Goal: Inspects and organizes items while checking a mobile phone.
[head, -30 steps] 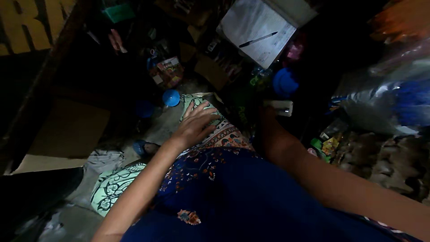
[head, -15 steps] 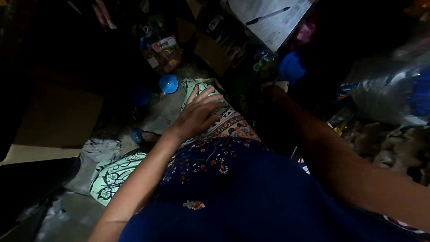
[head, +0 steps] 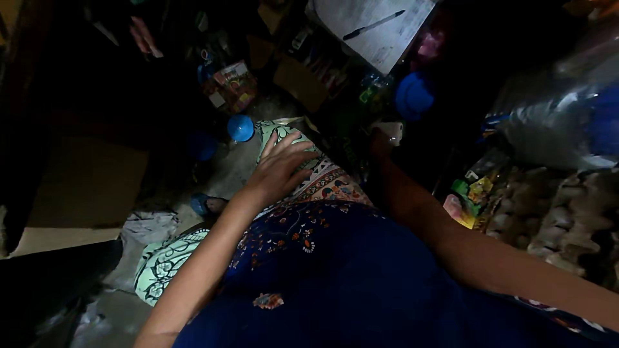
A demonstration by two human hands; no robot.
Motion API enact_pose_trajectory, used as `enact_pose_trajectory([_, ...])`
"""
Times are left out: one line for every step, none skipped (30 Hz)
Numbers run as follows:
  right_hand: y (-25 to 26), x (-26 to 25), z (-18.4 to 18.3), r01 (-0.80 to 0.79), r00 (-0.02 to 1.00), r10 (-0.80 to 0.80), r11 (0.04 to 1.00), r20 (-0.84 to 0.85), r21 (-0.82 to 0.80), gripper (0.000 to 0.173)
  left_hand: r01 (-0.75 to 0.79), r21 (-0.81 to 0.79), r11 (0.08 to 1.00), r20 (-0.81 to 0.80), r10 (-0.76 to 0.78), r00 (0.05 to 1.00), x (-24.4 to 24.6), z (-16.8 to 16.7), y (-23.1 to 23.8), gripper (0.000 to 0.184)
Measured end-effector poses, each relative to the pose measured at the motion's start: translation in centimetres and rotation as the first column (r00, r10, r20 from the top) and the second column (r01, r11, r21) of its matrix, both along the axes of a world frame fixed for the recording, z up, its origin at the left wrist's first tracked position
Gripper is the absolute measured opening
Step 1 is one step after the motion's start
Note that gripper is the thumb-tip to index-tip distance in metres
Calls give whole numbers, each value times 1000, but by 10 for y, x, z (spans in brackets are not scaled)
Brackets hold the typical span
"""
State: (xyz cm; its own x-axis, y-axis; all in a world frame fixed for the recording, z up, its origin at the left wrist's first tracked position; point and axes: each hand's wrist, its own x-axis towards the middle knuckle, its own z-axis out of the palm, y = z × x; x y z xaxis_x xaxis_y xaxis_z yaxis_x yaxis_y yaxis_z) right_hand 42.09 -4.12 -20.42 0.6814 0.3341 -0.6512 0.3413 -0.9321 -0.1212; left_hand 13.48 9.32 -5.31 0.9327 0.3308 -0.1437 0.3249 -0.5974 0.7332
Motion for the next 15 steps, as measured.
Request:
enact_pose_trajectory([0,0,2,-2,1000,2,1000,17,-1,52,-14,6,1000,32,13,999,-1,0,-1,36])
enact_pose_trajectory([0,0,4,-3,1000,3,1000,29,-3,52,-26,14,1000,76,24,997,-1,0,-2,34])
enact_pose_trajectory([0,1,7,-5,999,5,1000,42,4,51,-31,22,999,105,28,994,-2,0,-2,34])
enact_pose_trajectory([1,1,8,-13,998,12,1000,59,10,50,-32,29,999,130,28,991,-2,-1,-3,33])
enact_pose_trajectory([1,0,9,-20,997,18,1000,74,23,48,-30,35,999,142,25,990,-3,-1,-3,33])
enact_pose_trajectory([1,0,10,-27,996,23,999,89,44,48,-27,42,999,147,21,989,-3,-2,-2,34])
enact_pose_trajectory([2,0,10,-22,995,16,998,94,66,50,-26,52,998,149,18,989,-3,-3,-2,34])
enact_pose_trajectory([3,0,10,-15,996,8,997,91,79,52,-28,59,998,150,19,989,-4,-5,-3,34])
enact_pose_trajectory([4,0,10,-3,996,-5,996,86,86,52,-30,60,998,150,21,989,-4,-6,-3,35])
enact_pose_trajectory([6,0,9,9,997,-16,996,79,90,54,-34,59,998,151,25,988,-4,-6,-3,35])
enact_pose_trajectory([8,0,8,3,996,-10,996,83,84,54,-36,59,998,152,27,988,-4,-5,-3,35])
enact_pose_trajectory([10,-1,9,-13,996,6,997,91,70,54,-36,57,998,149,27,988,-3,-4,-3,34])
enact_pose_trajectory([11,-2,9,-27,995,22,998,94,60,55,-33,53,998,140,25,990,-3,-2,-3,35])
enact_pose_trajectory([11,-3,9,-30,995,25,998,94,58,55,-31,50,998,134,24,991,-4,-2,-3,35])
enact_pose_trajectory([11,-3,9,-25,995,19,998,93,60,57,-30,48,998,129,24,991,-4,-2,-3,35])
